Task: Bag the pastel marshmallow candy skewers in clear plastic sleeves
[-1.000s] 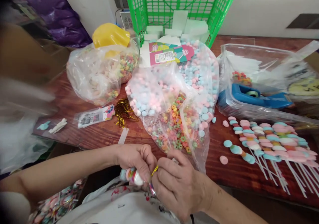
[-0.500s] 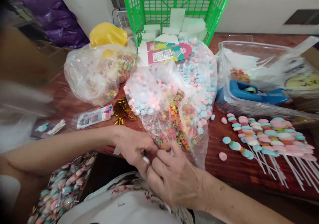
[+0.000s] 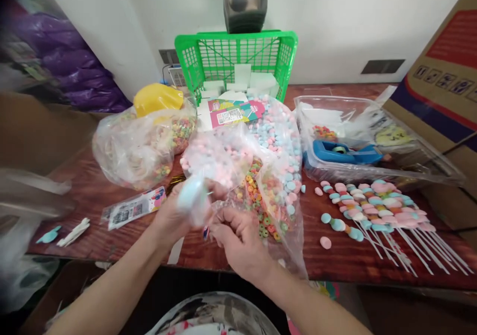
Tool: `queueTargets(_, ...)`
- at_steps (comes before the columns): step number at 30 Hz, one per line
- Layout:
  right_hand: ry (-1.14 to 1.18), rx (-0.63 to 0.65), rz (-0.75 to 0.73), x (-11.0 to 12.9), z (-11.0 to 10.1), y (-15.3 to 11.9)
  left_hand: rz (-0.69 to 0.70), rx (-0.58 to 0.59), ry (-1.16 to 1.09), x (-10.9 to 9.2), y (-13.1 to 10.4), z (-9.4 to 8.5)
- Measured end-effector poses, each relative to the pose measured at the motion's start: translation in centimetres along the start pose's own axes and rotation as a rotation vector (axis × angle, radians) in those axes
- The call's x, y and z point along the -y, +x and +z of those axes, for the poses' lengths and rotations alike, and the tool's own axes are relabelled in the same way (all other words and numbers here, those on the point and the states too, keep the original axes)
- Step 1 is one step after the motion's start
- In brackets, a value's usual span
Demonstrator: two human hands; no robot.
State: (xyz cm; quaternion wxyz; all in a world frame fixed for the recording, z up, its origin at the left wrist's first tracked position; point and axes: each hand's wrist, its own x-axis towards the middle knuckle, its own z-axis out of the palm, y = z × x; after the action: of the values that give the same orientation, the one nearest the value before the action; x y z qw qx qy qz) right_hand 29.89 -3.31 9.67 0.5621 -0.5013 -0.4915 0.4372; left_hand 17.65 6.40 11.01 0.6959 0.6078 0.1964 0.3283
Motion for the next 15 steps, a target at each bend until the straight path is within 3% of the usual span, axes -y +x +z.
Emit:
queueTargets(2, 0.149, -0.007, 0.085, -0.9, 0.4, -0.3, 0.02, 0.006, -0.164, -0.7, -0.9, -1.2)
queueTargets(6, 0.35, -0.087, 0.096, -2.0, 0.0, 0.9, 0.112, -0.167, -0.006, -0.2, -3.0, -2.0)
queueTargets(10, 0.566, -0.04, 0.123, -2.4, 1.6, 1.1, 0.06, -0.014, 0.145, 1.2, -5.2, -2.4)
queueTargets(12, 0.604, 0.006, 0.149, -2.8, 2.9, 0.5, 0.111, -0.034, 0.321, 1.2, -6.3, -2.8)
queueTargets(15, 0.648, 0.178, 0.244, -3.9, 4.9, -0.7, 0.178, -0.002, 0.635, 0.2, -8.1, -3.5)
